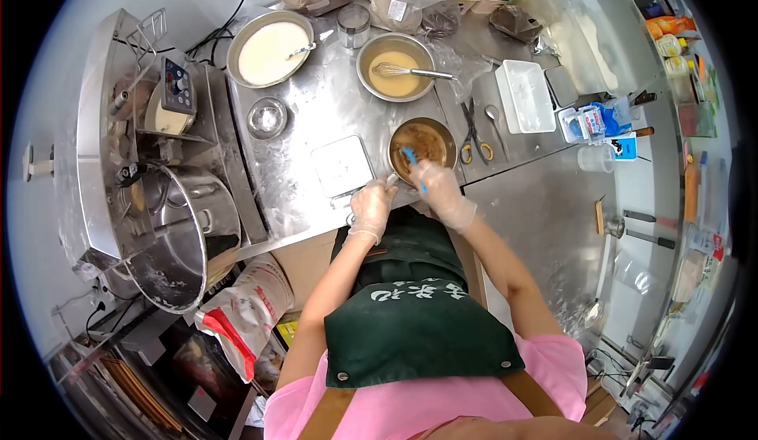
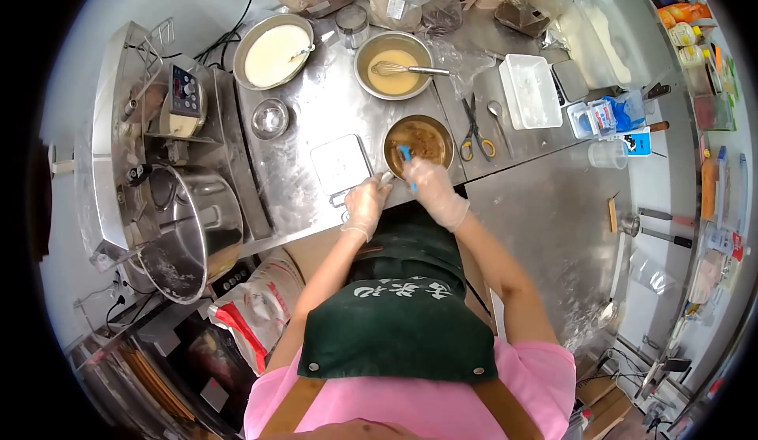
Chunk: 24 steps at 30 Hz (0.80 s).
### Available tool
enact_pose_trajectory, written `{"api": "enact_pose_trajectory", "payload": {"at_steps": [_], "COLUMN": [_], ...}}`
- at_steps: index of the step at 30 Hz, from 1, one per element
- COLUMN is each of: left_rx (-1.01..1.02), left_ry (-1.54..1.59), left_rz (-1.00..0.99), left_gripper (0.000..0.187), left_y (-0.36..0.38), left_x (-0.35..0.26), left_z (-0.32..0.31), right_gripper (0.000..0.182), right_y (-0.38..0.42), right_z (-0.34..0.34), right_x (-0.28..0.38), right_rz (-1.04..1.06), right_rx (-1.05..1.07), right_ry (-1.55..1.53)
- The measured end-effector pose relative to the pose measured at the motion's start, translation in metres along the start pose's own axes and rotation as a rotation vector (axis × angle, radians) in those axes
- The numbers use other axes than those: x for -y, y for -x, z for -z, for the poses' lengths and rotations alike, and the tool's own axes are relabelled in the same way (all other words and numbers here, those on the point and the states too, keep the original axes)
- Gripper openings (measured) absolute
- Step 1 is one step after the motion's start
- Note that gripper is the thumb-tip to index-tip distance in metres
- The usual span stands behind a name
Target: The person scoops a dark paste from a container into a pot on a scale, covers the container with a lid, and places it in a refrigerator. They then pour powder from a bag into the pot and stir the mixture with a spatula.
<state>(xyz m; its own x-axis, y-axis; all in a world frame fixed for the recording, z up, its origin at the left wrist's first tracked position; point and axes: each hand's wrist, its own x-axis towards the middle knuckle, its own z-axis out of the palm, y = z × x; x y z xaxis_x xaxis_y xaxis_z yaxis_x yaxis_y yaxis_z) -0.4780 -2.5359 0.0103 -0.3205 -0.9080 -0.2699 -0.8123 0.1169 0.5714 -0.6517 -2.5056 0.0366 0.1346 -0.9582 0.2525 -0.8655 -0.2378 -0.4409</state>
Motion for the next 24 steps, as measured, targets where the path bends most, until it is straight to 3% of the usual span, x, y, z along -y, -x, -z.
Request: {"api": "enact_pose_trajectory", "payload": {"at_steps": [3, 6, 9, 13, 16, 19, 24], "left_rx": [-0.008, 0.016, 0.019, -0.015, -0.017, 0.051, 0.030], "left_ry": [0.001, -0.011, -0.029, -0.018, -0.006, -0.035, -0.036], "left_rz": [-0.006, 0.003, 0.012, -0.015, -0.012, 0.035, 0.009], "left_gripper": [0.026, 0.027, 0.028, 0.027, 0.027, 0.031, 0.029], "left_y": [-0.003, -0.003, -0.001, -0.003, -0.001, -0.003, -0.005], "left_x": [0.004, 0.005, 0.000, 0.003, 0.004, -0.001, 0.005], "left_z": [-0.004, -0.007, -0.001, -0.003, -0.005, 0.001, -0.005], "right_gripper": [0.008, 0.007, 0.007, 0.006, 0.003, 0.004, 0.006], "right_y": [0.014, 0.034, 0.009, 0.011, 0.030, 0.010, 0.020], "right_z": [0.002, -0.004, -0.005, 0.002, 0.002, -0.003, 0.004], "right_x": [-0.015, 0.004, 0.009, -0.009, 0.016, 0.015, 0.010], "right_rz": [-0.119, -0.072, 0.012, -0.147, -0.051, -0.011, -0.106], "right_rx": [0.004, 0.115, 0.059, 0.018, 0.089, 0.015, 0.042], "right_ry": [0.115, 0.119, -0.016, 0.147, 0.141, -0.006, 0.092]}}
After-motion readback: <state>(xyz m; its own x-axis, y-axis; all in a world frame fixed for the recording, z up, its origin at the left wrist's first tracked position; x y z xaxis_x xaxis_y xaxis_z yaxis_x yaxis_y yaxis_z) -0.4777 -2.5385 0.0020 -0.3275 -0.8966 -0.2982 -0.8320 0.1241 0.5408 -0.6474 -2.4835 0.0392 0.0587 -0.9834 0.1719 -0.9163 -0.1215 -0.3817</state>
